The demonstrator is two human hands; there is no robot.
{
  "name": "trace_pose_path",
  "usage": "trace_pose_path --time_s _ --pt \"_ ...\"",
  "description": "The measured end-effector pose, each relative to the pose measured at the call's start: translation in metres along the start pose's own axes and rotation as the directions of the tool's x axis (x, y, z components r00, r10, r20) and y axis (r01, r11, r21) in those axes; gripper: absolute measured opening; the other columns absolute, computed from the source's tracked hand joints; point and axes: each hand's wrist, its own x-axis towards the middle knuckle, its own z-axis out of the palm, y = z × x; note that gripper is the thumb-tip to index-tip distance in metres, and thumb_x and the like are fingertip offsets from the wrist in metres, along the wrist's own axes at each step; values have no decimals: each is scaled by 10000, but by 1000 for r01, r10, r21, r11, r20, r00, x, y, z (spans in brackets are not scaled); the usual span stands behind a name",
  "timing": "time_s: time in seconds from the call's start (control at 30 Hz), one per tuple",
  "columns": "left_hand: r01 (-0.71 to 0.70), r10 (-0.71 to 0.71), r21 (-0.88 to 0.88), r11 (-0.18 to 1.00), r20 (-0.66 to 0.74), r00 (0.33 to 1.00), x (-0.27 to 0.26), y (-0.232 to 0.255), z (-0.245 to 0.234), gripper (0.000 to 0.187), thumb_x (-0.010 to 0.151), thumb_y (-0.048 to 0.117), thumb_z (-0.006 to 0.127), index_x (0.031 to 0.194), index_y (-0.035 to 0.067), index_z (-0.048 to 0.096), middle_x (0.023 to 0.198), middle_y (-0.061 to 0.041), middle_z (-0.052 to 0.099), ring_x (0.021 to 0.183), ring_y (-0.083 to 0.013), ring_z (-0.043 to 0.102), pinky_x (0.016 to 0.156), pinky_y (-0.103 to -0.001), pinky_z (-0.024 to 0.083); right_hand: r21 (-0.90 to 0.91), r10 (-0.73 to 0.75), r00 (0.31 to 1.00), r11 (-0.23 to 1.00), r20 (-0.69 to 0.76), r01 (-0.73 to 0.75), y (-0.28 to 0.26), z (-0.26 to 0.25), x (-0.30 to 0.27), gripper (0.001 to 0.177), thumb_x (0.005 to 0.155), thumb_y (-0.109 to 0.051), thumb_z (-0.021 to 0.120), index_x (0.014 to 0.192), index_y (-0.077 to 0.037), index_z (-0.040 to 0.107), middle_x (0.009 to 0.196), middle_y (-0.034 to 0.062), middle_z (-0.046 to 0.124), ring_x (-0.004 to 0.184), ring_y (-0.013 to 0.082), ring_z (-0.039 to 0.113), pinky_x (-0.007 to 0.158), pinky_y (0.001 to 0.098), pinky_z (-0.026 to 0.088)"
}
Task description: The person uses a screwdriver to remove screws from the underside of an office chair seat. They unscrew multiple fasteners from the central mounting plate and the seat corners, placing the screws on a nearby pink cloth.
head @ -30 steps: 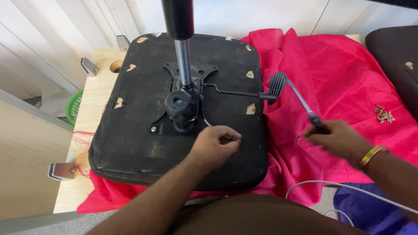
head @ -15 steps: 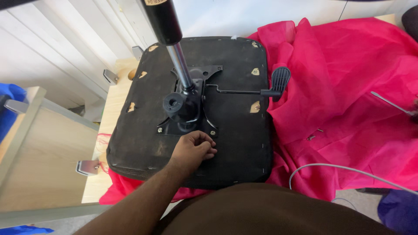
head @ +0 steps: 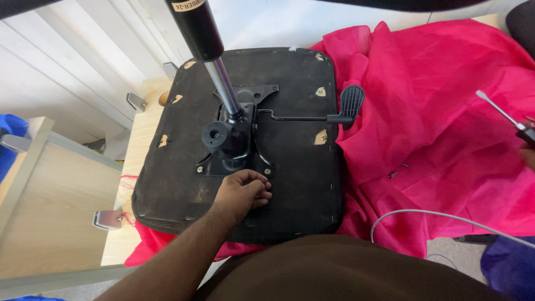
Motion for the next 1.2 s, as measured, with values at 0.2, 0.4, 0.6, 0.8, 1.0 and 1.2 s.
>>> trace_pose_path --time_s 0.2,0.4,0.6,0.8,1.0,1.2 --pt "-45 50 -96 994 48 998 12 -13 -12 152 953 112 520 929 63 661 810 -47 686 619 -112 642 582 -273 559 330 -191 982 927 8 178 -67 -29 -76 175 819 -152 828 936 -24 808 869 100 808 807 193 738 815 351 591" --pt "-99 136 -209 973 168 976 17 -24 -24 124 931 111 528 884 61 631 740 -52 642 550 -115 573 522 -272 483 468 -409 874 846 263 255 -201 -46 -157 211 757 -169 832 928 -46 810 896 57 780 867 139 766 874 313 606" --pt "8 56 -220 976 281 958 -4 -21 -30 156 916 130 684 1038 32 687 884 -74 690 746 -151 670 699 -297 586 419 -401 793 884 459 205 -317 -35 -189 196 840 -184 811 991 -59 819 773 68 767 715 132 687 689 318 563" --pt "-29 83 -192 981 278 957 -15 -14 -43 321 950 100 629 1267 54 654 1157 -69 735 1013 -145 738 867 -290 598 567 -500 785 789 366 238 -378 3 -198 187 816 -121 794 959 -1 794 776 53 767 715 100 695 692 273 562" --pt "-160 161 -25 987 62 985 -5 -15 -82 289 904 57 671 1189 57 719 1096 -50 785 952 -124 748 806 -273 626 577 -455 811 796 368 184 -396 28 -200 187 798 -133 802 955 -29 796 816 39 770 751 95 698 736 271 558" --pt "-200 195 87 976 62 979 -14 -18 -105 250 875 145 768 1113 70 762 974 -61 789 826 -121 720 774 -268 602 567 -477 777 801 411 192 -413 34 -211 191 787 -158 824 934 -36 809 792 29 759 729 97 679 713 277 550"
